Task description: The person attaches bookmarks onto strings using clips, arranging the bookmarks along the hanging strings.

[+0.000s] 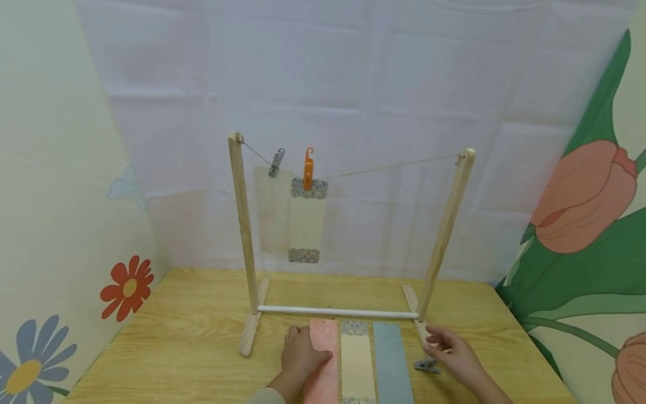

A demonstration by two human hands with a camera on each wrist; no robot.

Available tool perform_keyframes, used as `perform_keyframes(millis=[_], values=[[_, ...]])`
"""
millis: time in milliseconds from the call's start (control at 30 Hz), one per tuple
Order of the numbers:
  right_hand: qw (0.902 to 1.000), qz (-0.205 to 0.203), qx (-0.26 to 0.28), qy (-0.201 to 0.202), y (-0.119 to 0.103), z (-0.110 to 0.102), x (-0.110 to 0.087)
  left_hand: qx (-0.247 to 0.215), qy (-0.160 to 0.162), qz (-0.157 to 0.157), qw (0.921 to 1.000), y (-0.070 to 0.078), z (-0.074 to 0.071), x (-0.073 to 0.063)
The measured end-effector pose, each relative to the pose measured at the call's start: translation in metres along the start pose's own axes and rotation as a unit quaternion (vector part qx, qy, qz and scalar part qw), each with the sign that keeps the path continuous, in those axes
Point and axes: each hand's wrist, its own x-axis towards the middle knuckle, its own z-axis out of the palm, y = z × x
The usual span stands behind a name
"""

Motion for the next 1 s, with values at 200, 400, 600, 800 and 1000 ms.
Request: perform_keyframes(millis=[200, 400, 600, 800, 1000], values=[[0.9979, 0.003, -0.047, -0.045, 0.007, -0.005, 0.001, -0.036, -0.007, -0.010, 0.9993, 0.002, -0.004, 0.001], [0.9951, 0.001, -0.074, -0.066, 0.017, -0.009, 0.003, -0.064, -0.015, -0.026, 0.9975, 0.001, -0.008, 0.003], [0.9927, 0.012, -0.082, -0.087, 0.026, -0.009, 0.003, -0.067, -0.022, -0.030, 0.9971, 0.000, -0.010, 0.005], [0.9896, 0.053, -0.100, -0.089, 0.031, -0.008, 0.003, -0.060, -0.009, -0.020, 0.9980, 0.000, -0.011, 0.003], [0.9889, 0.019, -0.087, -0.119, 0.037, -0.012, 0.002, -0.055, -0.006, -0.024, 0.9982, -0.004, -0.008, 0.004]])
